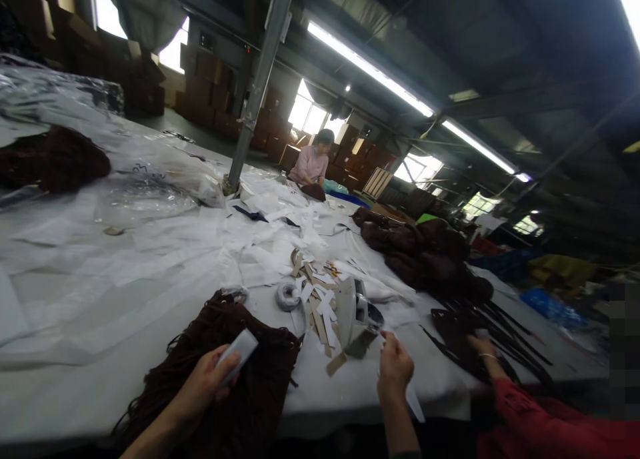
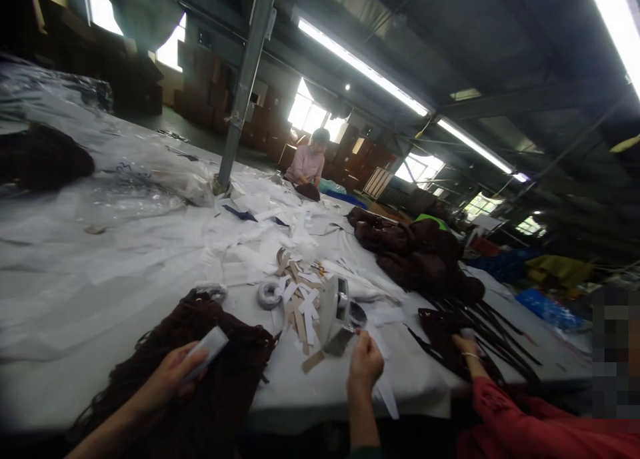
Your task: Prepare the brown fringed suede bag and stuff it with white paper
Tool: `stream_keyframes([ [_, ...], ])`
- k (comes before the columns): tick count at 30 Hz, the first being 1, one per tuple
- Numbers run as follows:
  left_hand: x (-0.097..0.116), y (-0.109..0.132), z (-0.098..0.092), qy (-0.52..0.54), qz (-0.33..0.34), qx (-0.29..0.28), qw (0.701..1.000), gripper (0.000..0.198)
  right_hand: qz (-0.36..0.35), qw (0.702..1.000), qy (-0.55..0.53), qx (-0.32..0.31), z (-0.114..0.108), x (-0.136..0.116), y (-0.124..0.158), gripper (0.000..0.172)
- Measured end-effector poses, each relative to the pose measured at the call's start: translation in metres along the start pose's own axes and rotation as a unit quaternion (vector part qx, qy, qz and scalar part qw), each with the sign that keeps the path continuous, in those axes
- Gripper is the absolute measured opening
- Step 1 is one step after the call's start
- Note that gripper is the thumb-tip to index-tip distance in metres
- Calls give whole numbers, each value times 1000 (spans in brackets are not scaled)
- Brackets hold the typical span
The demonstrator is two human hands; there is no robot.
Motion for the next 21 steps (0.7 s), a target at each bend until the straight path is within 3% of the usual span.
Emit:
stream_keyframes([
  [3, 1, 0, 0, -7, 3, -11, 1000, 49, 24, 998, 52, 7, -13, 4, -39, 42],
  [7, 2, 0, 1, -5, 7, 9, 1000, 49, 70, 995, 57, -45, 8, 13, -54, 36],
  [12, 1, 1, 4, -8, 16, 16, 1000, 49, 80, 995, 30, -55, 18, 12, -61, 31],
  [17, -1, -1, 2, -21, 16, 1, 1000, 46, 52, 998, -18, -32, 1, 4, -58, 45],
  [21, 0, 0, 1, -35, 13, -10, 999, 44, 65, 997, -30, -30, -11, 14, -35, 49],
])
Point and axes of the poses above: each hand's wrist, its own y-axis away from the middle knuckle, its own z-axis out of the palm, x = y × z, the point moved 4 cm from there along -y, towards the middle knuckle, and after that the axes turned 15 degrees about -y, right-handed, at the moved point
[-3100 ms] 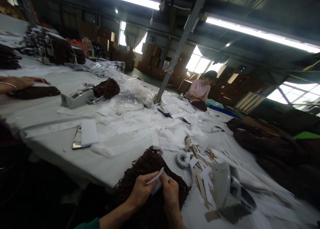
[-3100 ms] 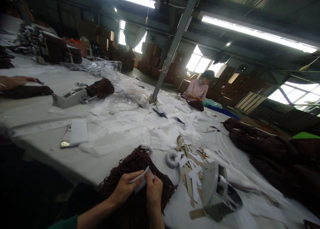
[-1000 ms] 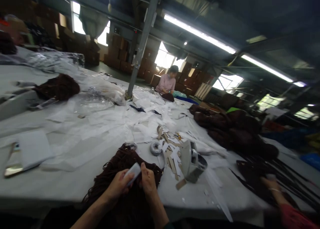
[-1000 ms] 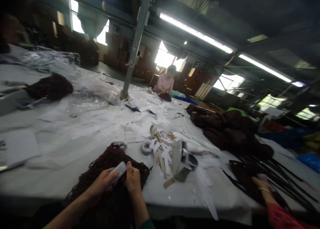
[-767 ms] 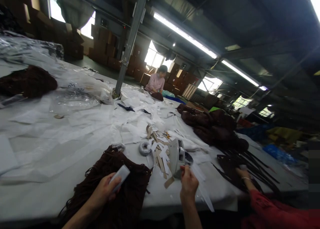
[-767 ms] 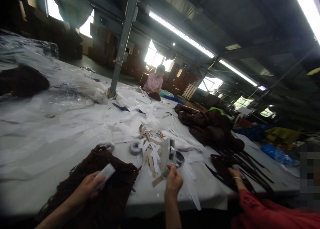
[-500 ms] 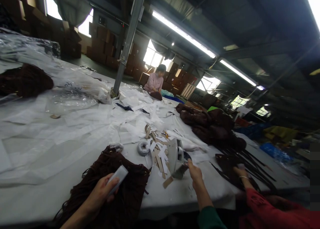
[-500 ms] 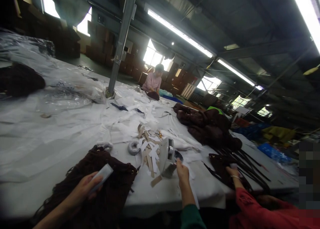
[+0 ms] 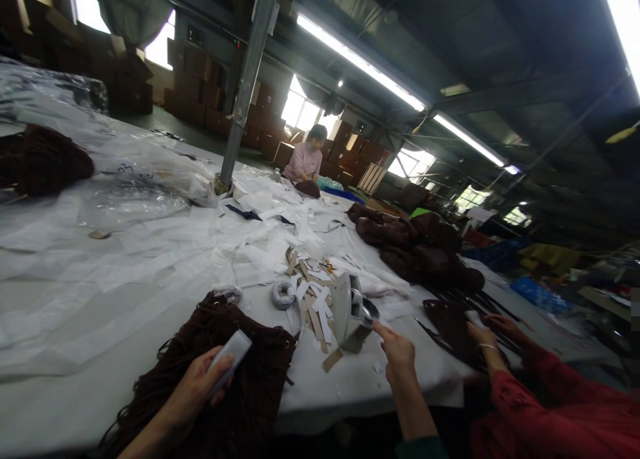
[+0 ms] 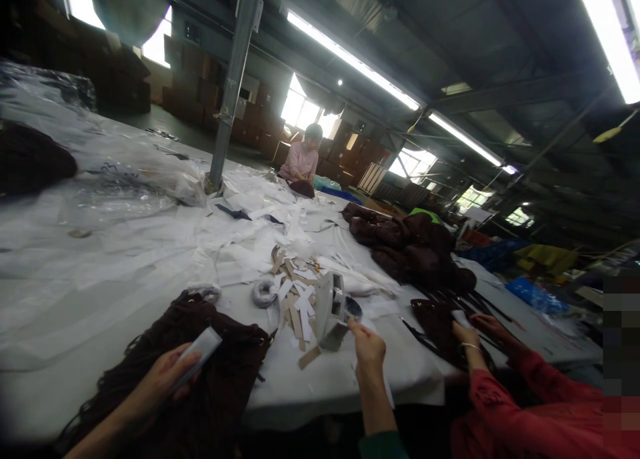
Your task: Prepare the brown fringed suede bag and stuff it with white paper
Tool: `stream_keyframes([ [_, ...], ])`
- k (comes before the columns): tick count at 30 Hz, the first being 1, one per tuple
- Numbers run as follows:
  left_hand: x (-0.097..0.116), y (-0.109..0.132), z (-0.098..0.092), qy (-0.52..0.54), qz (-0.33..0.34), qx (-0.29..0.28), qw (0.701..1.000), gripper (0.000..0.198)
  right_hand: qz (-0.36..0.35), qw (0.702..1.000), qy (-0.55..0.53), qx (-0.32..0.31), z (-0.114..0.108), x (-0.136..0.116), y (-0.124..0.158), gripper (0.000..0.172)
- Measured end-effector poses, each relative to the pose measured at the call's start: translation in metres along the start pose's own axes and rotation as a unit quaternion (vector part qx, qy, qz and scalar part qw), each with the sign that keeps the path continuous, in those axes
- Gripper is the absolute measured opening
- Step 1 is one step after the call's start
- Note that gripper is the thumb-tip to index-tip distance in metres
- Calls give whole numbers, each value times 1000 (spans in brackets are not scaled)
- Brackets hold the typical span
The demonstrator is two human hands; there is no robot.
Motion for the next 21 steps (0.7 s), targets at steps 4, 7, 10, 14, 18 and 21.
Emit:
stream_keyframes([
  [4, 1, 3, -1, -8, 5, 1, 1000, 44, 37, 999, 12, -15, 0, 30, 24, 52],
  [7, -1, 3, -1, -8, 16, -1, 1000, 45, 32, 998, 42, -19, -4, 45, 33, 52],
  [10, -3, 1, 0, -5, 20, 5, 1000, 45, 18, 996, 85, -9, -20, 52, 37, 50],
  [14, 0, 1, 0, -7, 29, 15, 999, 44, 5, 992, 119, -32, -26, 52, 57, 53],
  [18, 9, 4, -1, -37, 46, 31, 998, 41, -27, 970, 68, -231, 32, 35, 115, 48],
  [21, 13, 6, -2, -61, 52, 40, 996, 39, -13, 913, 23, -407, 90, 12, 175, 40],
])
Point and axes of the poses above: each hand's wrist, its own y-axis away from the middle knuckle, its own z-axis out of the palm, x = y × z, the point moved 4 cm from there along -y, towards the middle knuckle, and after that the axes turned 15 degrees about -y, right-handed, at the moved point
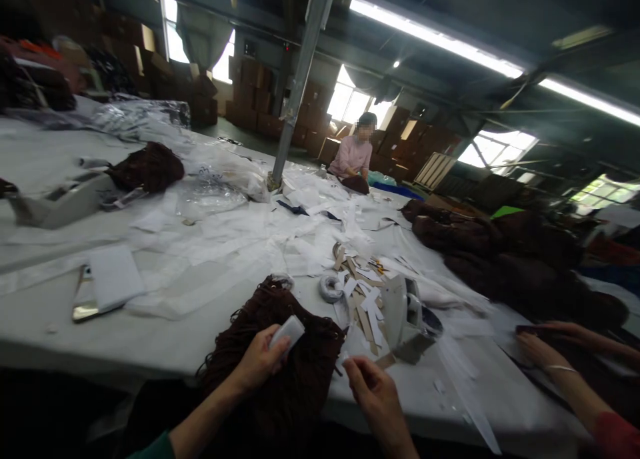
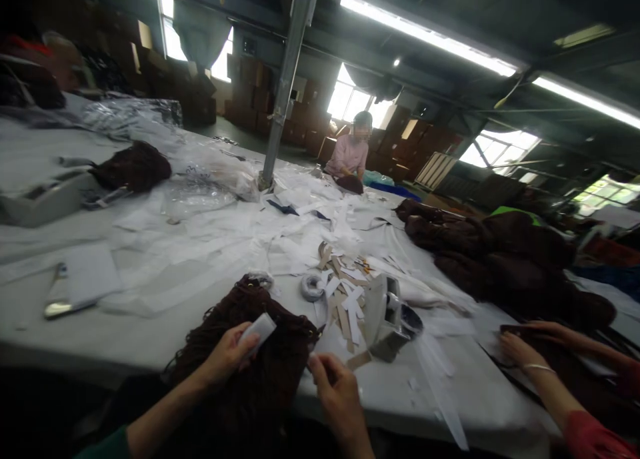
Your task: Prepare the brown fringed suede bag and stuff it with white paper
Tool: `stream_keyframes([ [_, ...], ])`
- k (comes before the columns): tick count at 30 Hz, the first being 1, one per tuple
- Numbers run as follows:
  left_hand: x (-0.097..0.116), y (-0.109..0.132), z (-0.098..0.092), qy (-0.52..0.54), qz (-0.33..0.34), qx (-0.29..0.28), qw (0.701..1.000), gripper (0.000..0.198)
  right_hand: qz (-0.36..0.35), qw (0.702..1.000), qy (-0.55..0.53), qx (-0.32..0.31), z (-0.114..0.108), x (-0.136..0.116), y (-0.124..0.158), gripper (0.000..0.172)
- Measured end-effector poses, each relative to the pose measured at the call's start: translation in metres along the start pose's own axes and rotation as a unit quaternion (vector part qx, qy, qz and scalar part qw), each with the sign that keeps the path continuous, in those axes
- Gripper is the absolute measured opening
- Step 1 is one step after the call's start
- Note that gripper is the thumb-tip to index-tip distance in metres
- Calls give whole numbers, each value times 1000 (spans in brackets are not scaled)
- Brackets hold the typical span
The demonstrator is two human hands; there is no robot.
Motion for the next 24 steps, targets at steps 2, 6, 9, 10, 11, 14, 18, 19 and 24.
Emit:
stream_keyframes([
  [2, 3, 2, 0, -15, 2, 3, 1000, 37, -12, 997, -19, -70, 42, -18, -2, 37],
  [6, 11, 6, -4, -65, 45, 25, 997, 28, -31, 993, -19, -114, 84, -35, -12, 37],
  [9, 14, 7, -7, -90, 76, 44, 992, 24, -28, 994, 15, -106, 96, -32, -19, 41],
  [10, 14, 7, -7, -96, 81, 48, 991, 23, -26, 995, 33, -94, 98, -30, -21, 43],
  [11, 13, 7, -7, -102, 82, 50, 990, 22, -24, 995, 55, -77, 99, -27, -23, 45],
  [14, 12, 8, -5, -130, 86, 55, 986, 20, -9, 992, 126, -24, 102, -19, -28, 49],
  [18, 11, 10, -6, -168, 95, 65, 979, 20, 22, 988, 150, -20, 105, -9, -35, 53],
  [19, 11, 10, -7, -165, 96, 64, 979, 20, 27, 990, 138, -24, 105, -7, -36, 54],
  [24, 3, 6, -11, -2, 51, 21, 998, 33, 77, 996, -23, -45, 109, 3, -34, 53],
])
Point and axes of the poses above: each hand's wrist, its own y-axis away from the middle knuckle, its own z-axis out of the palm, x = y × z, the point moved 4 cm from there along -y, towards the middle knuckle, and after that the axes turned 15 degrees about -y, right-handed, at the moved point
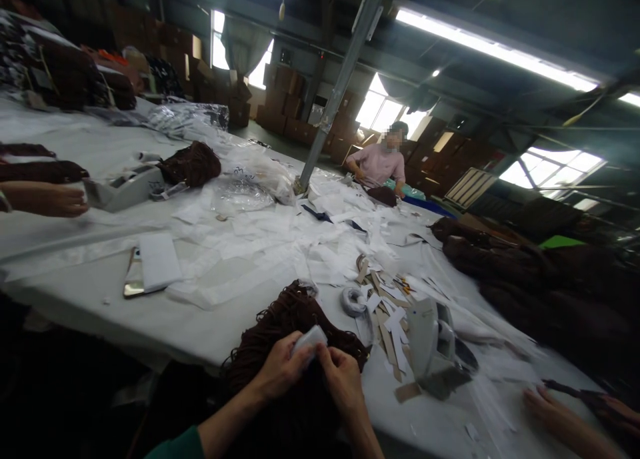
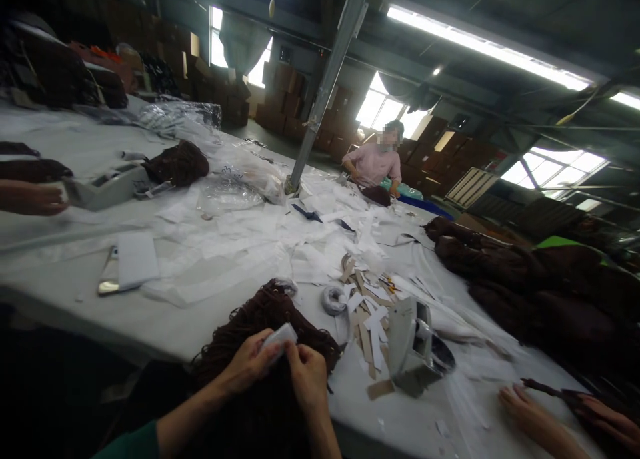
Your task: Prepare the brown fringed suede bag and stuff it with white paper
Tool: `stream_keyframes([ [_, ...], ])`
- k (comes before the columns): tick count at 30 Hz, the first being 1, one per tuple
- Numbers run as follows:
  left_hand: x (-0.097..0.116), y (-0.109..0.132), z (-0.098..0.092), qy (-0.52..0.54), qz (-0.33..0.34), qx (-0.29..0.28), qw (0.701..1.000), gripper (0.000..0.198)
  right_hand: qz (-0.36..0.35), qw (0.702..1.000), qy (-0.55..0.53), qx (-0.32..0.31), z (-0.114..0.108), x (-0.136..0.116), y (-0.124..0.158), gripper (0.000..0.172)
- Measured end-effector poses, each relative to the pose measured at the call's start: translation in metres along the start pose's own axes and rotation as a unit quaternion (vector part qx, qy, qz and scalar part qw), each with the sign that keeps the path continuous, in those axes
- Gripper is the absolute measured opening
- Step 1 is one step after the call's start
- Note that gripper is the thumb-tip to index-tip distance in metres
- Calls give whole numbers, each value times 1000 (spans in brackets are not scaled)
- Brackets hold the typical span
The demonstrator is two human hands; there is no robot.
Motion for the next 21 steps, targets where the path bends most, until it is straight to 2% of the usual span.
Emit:
stream_keyframes([
  [5, -3, -2, -3, 138, -47, -10, 989, 44, 61, 987, -145, -30, 11, 0, 9, 49],
  [12, -6, -5, -5, 228, -67, -13, 971, 44, 20, 983, -180, 38, 21, 3, 14, 45],
  [17, -8, -4, -5, 300, -93, -30, 949, 40, 1, 983, -158, 89, 22, 4, 16, 57],
  [19, -10, -3, -5, 344, -115, -54, 930, 37, 3, 981, -161, 107, 23, 1, 17, 69],
  [21, -13, -1, -4, 396, -147, -96, 901, 33, -1, 981, -158, 111, 26, -2, 17, 73],
])
Point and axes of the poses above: each hand's wrist, its own y-axis away from the middle knuckle, its own z-axis out of the palm, x = y × z, the point moved 4 cm from there along -y, towards the middle knuckle, and after that the axes turned 15 degrees about -y, right-handed, at the moved point
